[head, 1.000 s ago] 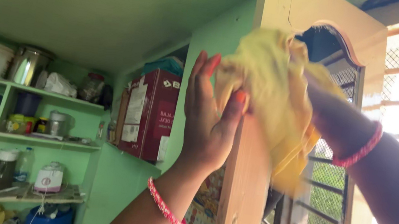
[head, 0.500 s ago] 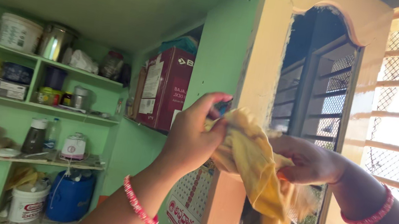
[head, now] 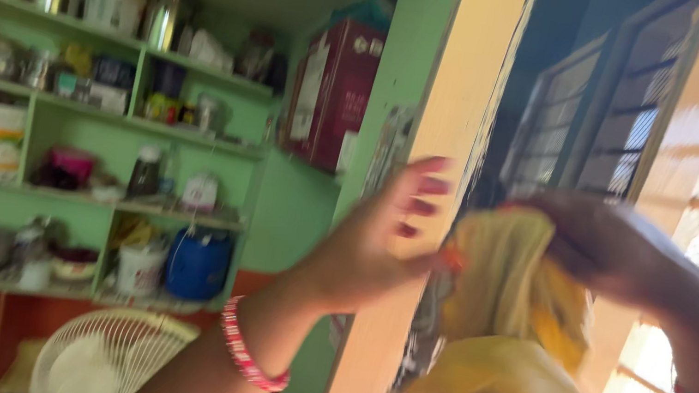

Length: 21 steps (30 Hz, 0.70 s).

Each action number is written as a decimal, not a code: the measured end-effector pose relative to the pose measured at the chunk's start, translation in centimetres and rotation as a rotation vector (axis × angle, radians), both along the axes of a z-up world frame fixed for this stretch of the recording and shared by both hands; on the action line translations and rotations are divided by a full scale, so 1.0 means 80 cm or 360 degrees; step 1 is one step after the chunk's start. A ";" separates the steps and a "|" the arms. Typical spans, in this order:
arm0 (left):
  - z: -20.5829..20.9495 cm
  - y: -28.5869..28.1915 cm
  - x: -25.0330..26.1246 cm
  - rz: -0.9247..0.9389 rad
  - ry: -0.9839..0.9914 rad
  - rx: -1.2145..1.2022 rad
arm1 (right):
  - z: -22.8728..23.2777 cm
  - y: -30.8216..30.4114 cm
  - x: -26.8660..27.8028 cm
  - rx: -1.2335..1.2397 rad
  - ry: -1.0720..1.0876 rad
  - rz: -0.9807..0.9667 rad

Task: The person wipes a metal window grill and a wall section with a yellow cloth. They dip the cloth into a metal pot of water to wet it, then continue wiping the wall and window frame.

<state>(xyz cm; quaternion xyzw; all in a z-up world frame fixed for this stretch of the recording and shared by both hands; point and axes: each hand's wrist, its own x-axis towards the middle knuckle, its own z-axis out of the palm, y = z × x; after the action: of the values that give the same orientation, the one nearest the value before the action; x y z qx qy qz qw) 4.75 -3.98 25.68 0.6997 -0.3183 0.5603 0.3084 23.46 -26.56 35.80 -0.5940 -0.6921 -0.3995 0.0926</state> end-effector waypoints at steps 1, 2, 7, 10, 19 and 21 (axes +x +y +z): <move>-0.010 -0.017 0.002 0.0101 0.0124 -0.0066 | -0.006 0.005 -0.009 0.0170 -0.0216 -0.0075; -0.014 -0.032 0.003 0.0198 0.0243 -0.0117 | -0.011 0.003 -0.018 0.0354 -0.0096 -0.0091; -0.018 -0.053 0.015 0.0555 0.0735 -0.0346 | -0.019 -0.012 -0.003 0.1018 0.0383 -0.0162; -0.008 -0.041 0.036 -0.0451 0.0713 -0.0840 | -0.024 -0.013 0.030 0.1067 0.0648 -0.0074; 0.027 -0.054 0.033 -0.0619 0.0959 -0.0484 | -0.071 -0.034 0.069 0.0072 0.1110 -0.0492; 0.031 -0.051 0.043 -0.0460 0.0899 -0.0324 | -0.091 -0.034 0.087 -0.0081 0.1727 0.0361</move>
<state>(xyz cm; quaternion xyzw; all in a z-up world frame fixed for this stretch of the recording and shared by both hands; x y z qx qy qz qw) 8.17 -8.08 28.19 0.7406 -0.2587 0.3234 0.5291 30.44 -29.24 28.51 -0.6384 -0.6142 -0.0070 0.4638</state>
